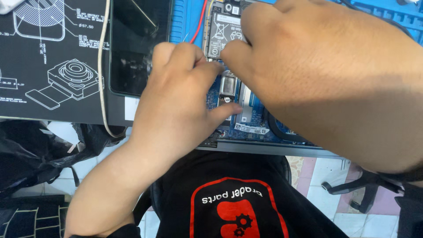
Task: The person works on the exposed motherboard of a disassembled laptop on a repair mat, using a screwdriver and fingers to manipulate internal components and connectors. They then open the laptop, power it on and watch it boot to the desktop, before flipping it over and screwing the bottom cover back on.
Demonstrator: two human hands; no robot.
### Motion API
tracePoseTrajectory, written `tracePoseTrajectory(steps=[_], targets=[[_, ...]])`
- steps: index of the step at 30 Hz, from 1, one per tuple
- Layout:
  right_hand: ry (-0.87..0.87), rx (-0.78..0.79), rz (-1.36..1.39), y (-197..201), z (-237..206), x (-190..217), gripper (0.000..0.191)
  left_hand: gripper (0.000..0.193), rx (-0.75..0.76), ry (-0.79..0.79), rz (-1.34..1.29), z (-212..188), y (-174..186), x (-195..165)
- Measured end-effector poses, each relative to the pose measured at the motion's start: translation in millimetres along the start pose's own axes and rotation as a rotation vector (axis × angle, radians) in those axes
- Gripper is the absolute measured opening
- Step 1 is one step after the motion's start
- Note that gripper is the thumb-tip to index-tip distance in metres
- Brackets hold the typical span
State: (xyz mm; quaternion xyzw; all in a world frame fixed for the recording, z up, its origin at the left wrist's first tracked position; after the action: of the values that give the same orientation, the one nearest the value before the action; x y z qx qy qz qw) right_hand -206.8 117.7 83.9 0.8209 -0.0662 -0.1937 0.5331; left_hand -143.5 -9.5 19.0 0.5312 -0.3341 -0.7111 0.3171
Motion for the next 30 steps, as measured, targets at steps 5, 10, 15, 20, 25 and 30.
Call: tracePoseTrajectory(steps=[5, 10, 15, 20, 25, 30], targets=[[-0.042, 0.022, -0.079, -0.2, 1.1, 1.0, 0.029, 0.061, 0.066, -0.039, 0.048, -13.2, 0.7, -12.2], [-0.032, -0.106, 0.019, 12.8, 5.2, -1.5, 0.032, 0.071, 0.050, -0.027, 0.075, -20.3, -2.7, -19.8], [-0.016, -0.094, -0.263, 6.5, 12.9, -0.4, 0.043, 0.079, 0.100, 0.041, 0.064, -24.6, -9.5, -18.9], [-0.093, -0.003, -0.165, 0.4, 3.1, -3.3, 0.037, 0.081, 0.095, 0.054, 0.041, -25.0, -11.5, -17.3], [-0.041, 0.030, -0.267, -4.8, 5.4, -1.2, 0.045, 0.081, 0.094, 0.058, 0.035, -25.7, -12.6, -16.6], [-0.021, 0.061, -0.172, -1.5, 8.6, -2.7, 0.053, 0.081, 0.101, 0.069, 0.023, -26.1, -13.0, -14.3]])
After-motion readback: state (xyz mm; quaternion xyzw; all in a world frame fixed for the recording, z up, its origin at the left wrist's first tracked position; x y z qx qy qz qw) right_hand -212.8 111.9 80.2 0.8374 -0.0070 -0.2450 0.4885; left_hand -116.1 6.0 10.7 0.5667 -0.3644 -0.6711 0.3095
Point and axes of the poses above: each hand's wrist, its own z-axis towards the middle knuckle, its own y-axis out of the back of the hand, x = y × z, the point moved 5 cm from there along z, towards the middle knuckle, and after that the axes turned 8 degrees about z, right-handed, at the moved point
